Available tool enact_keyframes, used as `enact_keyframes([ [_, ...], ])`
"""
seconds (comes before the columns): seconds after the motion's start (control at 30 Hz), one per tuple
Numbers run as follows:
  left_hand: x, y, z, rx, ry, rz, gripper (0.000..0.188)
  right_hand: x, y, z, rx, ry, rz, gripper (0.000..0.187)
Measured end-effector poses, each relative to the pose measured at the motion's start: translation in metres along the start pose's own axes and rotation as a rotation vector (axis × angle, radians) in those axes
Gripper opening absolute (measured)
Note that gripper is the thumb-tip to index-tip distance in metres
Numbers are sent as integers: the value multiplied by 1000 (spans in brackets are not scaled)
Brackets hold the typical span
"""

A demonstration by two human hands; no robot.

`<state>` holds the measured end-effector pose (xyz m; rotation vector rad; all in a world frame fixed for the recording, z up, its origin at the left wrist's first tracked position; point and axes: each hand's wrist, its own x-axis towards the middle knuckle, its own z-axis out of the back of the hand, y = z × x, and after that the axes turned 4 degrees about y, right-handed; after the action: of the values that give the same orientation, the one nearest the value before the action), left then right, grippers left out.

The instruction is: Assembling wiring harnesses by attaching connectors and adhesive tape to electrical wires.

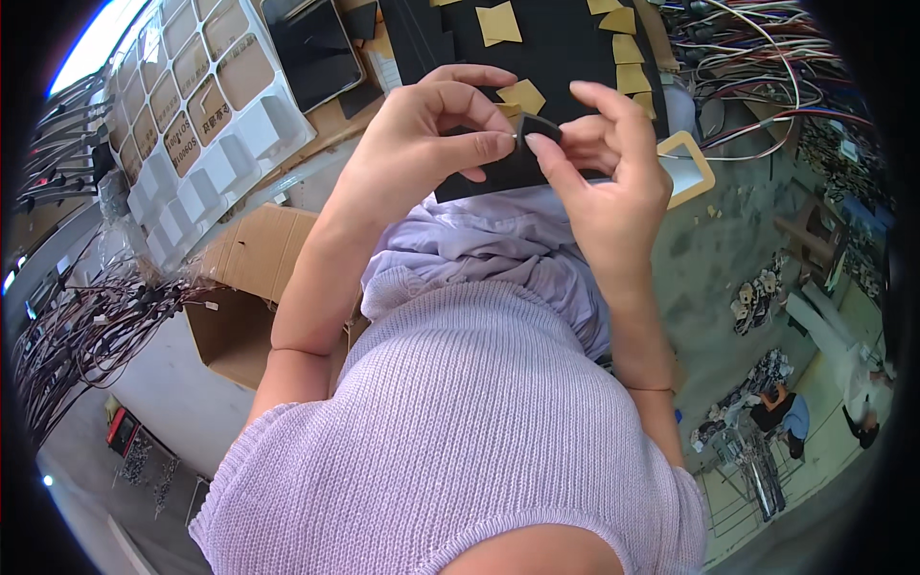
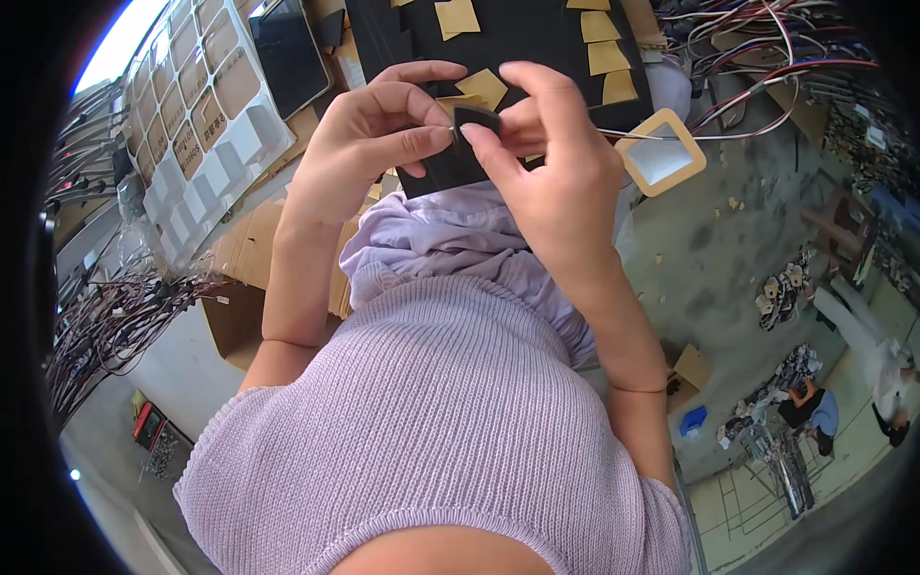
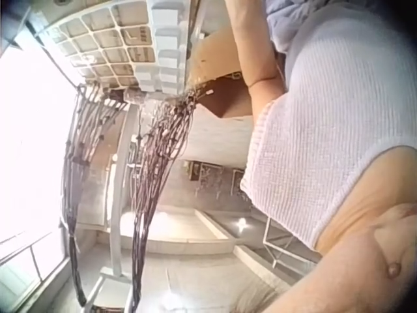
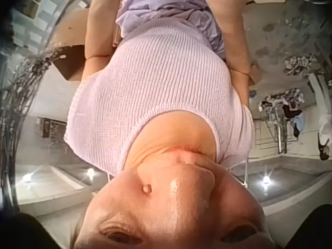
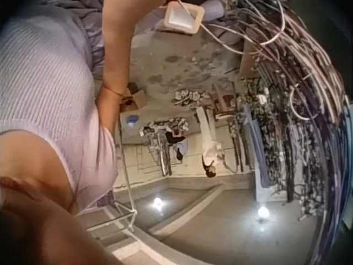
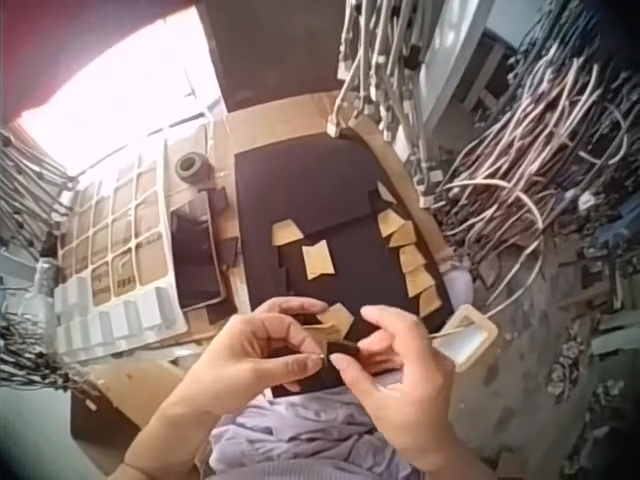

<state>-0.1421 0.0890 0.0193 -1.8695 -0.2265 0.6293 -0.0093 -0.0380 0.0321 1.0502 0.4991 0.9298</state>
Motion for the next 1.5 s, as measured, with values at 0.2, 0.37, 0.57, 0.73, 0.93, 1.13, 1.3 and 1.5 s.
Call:
enact_keyframes([
  [0.2, 0, 3, 1, 85, 35, -71, 9, 12, -17, 11, -305, -32, 325, 40],
  [0.37, -8, 3, -27, 125, 10, -205, 39, 3, -15, 12, 394, 105, 6, 24],
  [0.57, -13, 13, -37, 157, -51, -301, 31, -1, -7, 16, 344, 48, 40, 12],
  [0.73, -11, 9, -41, 356, -194, -285, 29, -2, -5, 23, 197, 106, 30, 28],
  [0.93, -14, 0, -36, 399, -103, -159, 25, -7, -7, 19, -113, 92, 230, 17],
  [1.13, 13, 1, -25, -194, 198, 6, 87, -36, 30, 17, 356, 325, 275, 13],
  [1.3, 30, 9, -65, -3, 712, 394, 55, -46, 57, -10, 402, 435, 514, 22],
  [1.5, 18, -8, -24, 269, 862, 140, 49, -27, 19, 68, -506, 249, 306, 37],
])
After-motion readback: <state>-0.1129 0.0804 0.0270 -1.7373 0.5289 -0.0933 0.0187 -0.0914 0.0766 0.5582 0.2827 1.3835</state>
